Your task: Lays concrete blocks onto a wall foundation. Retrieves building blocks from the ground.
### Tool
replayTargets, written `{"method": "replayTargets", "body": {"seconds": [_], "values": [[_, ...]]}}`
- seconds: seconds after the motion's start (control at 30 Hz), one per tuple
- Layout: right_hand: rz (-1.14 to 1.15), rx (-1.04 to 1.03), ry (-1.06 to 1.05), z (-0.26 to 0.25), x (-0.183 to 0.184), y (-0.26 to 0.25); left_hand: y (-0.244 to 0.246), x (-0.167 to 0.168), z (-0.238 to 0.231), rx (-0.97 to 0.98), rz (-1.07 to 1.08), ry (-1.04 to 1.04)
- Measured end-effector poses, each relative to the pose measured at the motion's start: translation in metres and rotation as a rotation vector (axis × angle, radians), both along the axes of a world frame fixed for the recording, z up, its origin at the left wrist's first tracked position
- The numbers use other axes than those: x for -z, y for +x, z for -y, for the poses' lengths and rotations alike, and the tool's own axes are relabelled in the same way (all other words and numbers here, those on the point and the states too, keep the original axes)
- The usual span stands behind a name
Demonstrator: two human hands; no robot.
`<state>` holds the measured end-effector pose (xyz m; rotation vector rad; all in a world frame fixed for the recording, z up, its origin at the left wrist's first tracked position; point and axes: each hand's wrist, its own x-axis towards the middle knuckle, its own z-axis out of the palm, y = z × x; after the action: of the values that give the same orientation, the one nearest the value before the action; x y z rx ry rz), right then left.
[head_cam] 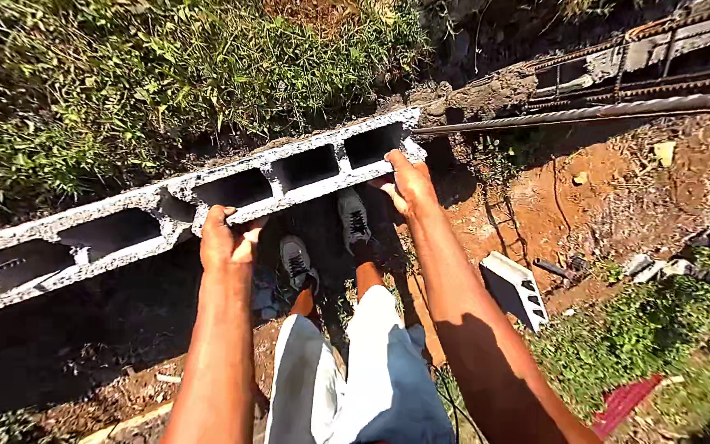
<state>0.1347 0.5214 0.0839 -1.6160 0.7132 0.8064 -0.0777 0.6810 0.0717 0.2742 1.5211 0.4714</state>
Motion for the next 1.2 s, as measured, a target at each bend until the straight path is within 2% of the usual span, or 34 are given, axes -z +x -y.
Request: {"method": "replayTargets", "body": {"seconds": [0.37,0.57,0.63,0.7,0.77,0.8,0.87,0.93,1.03,1.1,1.2], "values": [[0.067,-0.045,0.016,0.006,0.011,-0.001,-0.004,0.009,-0.003,0.043,0.033,0.03],[-0.018,-0.059,0.043,0.014,0.003,-0.005,-0.007,-0.004,-0.001,0.108,-0.01,-0.015],[-0.04,-0.03,0.028,0.016,0.001,-0.007,-0.014,-0.022,0.004,0.297,-0.047,-0.078],[-0.041,-0.021,-0.004,0.018,0.0,-0.01,-0.025,-0.05,0.015,0.774,-0.2,0.001],[-0.042,-0.008,-0.016,0.018,0.0,-0.011,-0.029,-0.081,0.028,1.247,-0.523,0.357],[-0.045,0.008,-0.013,0.017,0.0,-0.012,-0.026,-0.093,0.032,1.349,-0.629,0.556],[-0.046,0.038,0.003,0.013,0.001,-0.012,-0.011,-0.094,0.032,1.423,-0.714,0.842],[-0.036,0.068,0.023,0.011,0.001,-0.01,0.011,-0.078,0.022,1.497,-0.705,0.875],[-0.052,0.079,0.022,0.007,0.002,-0.008,0.05,-0.047,0.004,1.596,-0.697,0.608],[-0.071,0.075,0.021,0.001,0.001,-0.005,0.069,-0.038,-0.006,1.586,-0.708,0.431],[-0.075,0.082,0.057,-0.001,0.002,0.001,0.084,-0.025,-0.009,1.545,-0.769,0.327]]}}
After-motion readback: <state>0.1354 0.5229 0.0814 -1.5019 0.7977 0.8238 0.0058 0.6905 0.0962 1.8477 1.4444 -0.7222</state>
